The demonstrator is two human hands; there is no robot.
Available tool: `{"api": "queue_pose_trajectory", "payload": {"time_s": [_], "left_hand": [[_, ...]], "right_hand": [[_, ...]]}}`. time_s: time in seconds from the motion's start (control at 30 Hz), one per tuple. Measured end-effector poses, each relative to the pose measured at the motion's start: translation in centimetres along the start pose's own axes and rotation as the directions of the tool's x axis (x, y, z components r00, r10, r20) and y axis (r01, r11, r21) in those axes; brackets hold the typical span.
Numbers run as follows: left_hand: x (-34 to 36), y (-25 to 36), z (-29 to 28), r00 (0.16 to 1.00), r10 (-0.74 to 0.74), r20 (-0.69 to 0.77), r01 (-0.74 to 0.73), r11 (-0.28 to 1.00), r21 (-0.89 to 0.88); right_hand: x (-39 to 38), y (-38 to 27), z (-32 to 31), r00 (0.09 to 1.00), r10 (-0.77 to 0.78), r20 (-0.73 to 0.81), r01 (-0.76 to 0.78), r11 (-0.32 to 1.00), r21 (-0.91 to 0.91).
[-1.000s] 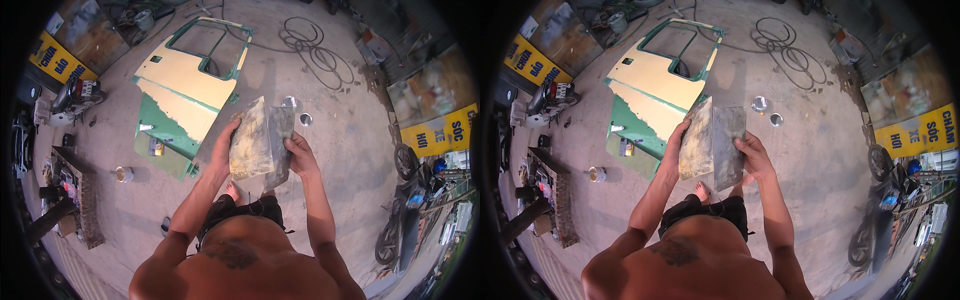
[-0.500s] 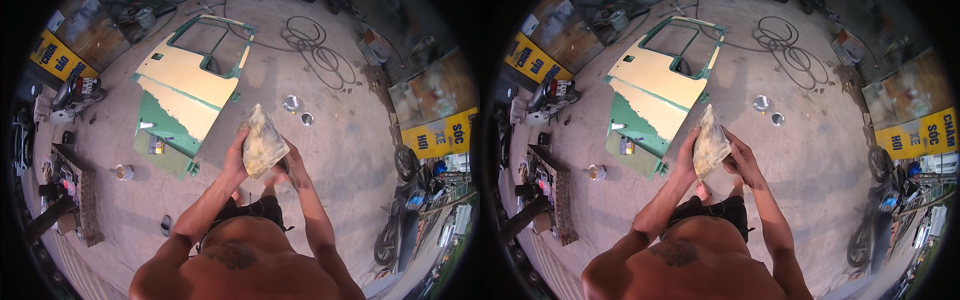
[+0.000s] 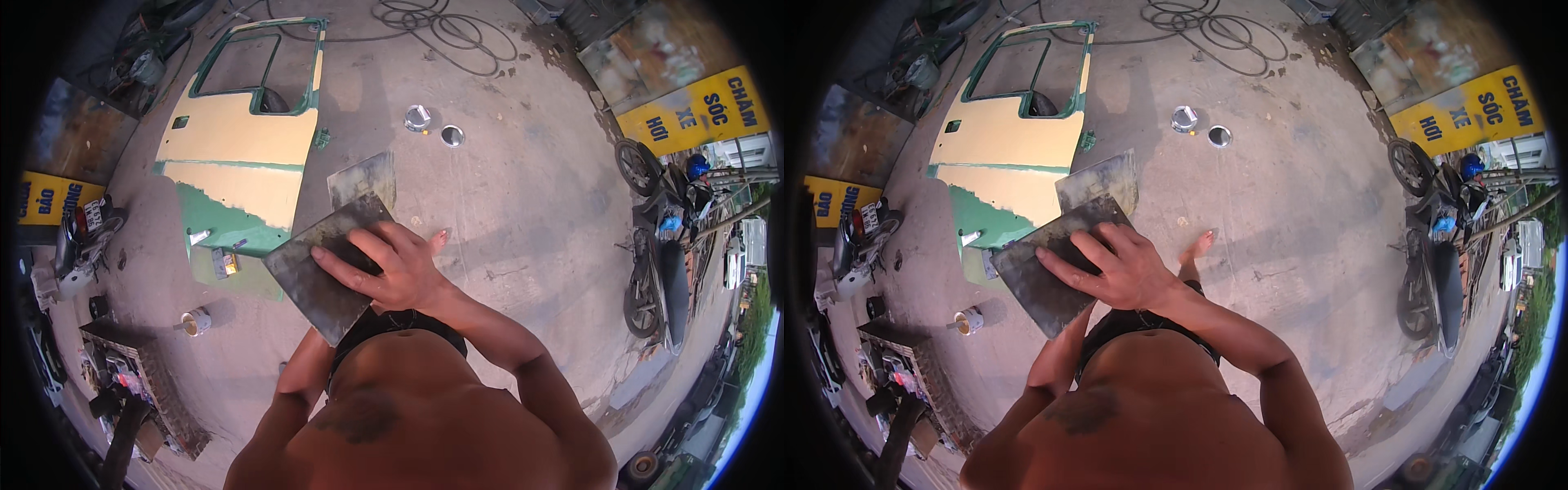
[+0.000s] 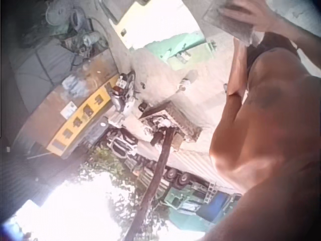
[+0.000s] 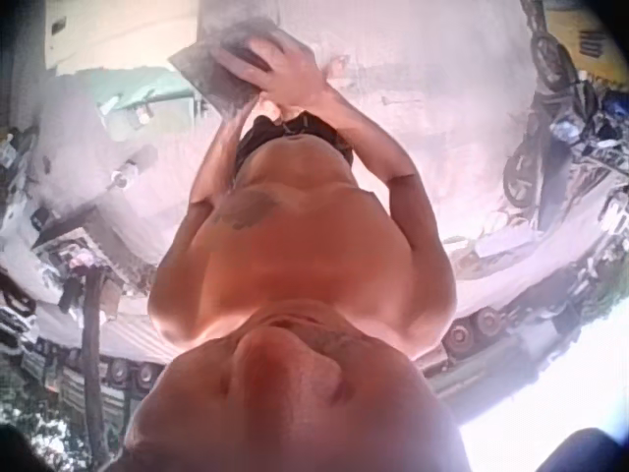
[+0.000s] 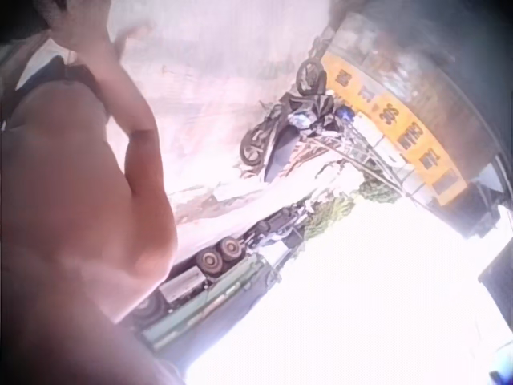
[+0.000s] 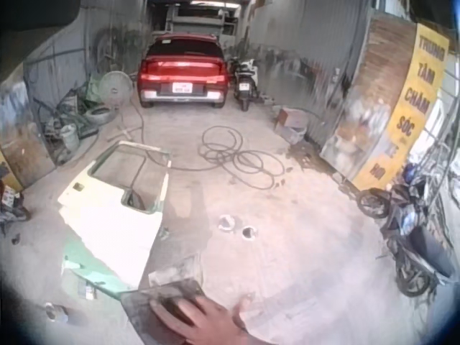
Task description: The person applies body filler to a car door panel using a spreader and then prepares a rubber seal for installation.
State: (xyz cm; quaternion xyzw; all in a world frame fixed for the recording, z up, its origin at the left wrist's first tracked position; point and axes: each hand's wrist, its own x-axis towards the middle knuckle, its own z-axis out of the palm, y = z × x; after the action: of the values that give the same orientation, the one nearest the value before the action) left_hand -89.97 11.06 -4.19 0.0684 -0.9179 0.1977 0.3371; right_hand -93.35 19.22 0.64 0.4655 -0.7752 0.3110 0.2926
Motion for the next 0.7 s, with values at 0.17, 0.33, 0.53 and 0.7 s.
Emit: {"api": "queue_pose_trajectory", "payload": {"time_s": [0.17, 0.33, 0.53, 0.7], "left_hand": [[-2.6, -1.1, 4.6, 0.765, -0.089, 0.638, 0.598, -0.268, -0.755], [-0.8, -0.6, 7.0, 0.601, 0.270, 0.752, 0.763, -0.475, -0.439], [-4.2, 7.3, 13.6, 0.277, 0.493, 0.825, 0.957, -0.061, -0.285], [-2.1, 11.9, 17.9, 0.144, 0.648, 0.748, 0.983, -0.004, -0.186]], "right_hand": [[-13.7, 10.9, 1.8, 0.265, 0.903, 0.339, -0.938, 0.322, -0.124], [-24.4, 12.3, -1.7, -0.050, 0.805, 0.591, -0.855, -0.340, 0.391], [-19.1, 11.3, -2.7, 0.015, 0.731, 0.682, -0.775, -0.423, 0.470], [-18.3, 14.9, 4.3, 0.060, 0.706, 0.706, -0.664, -0.500, 0.556]]}}
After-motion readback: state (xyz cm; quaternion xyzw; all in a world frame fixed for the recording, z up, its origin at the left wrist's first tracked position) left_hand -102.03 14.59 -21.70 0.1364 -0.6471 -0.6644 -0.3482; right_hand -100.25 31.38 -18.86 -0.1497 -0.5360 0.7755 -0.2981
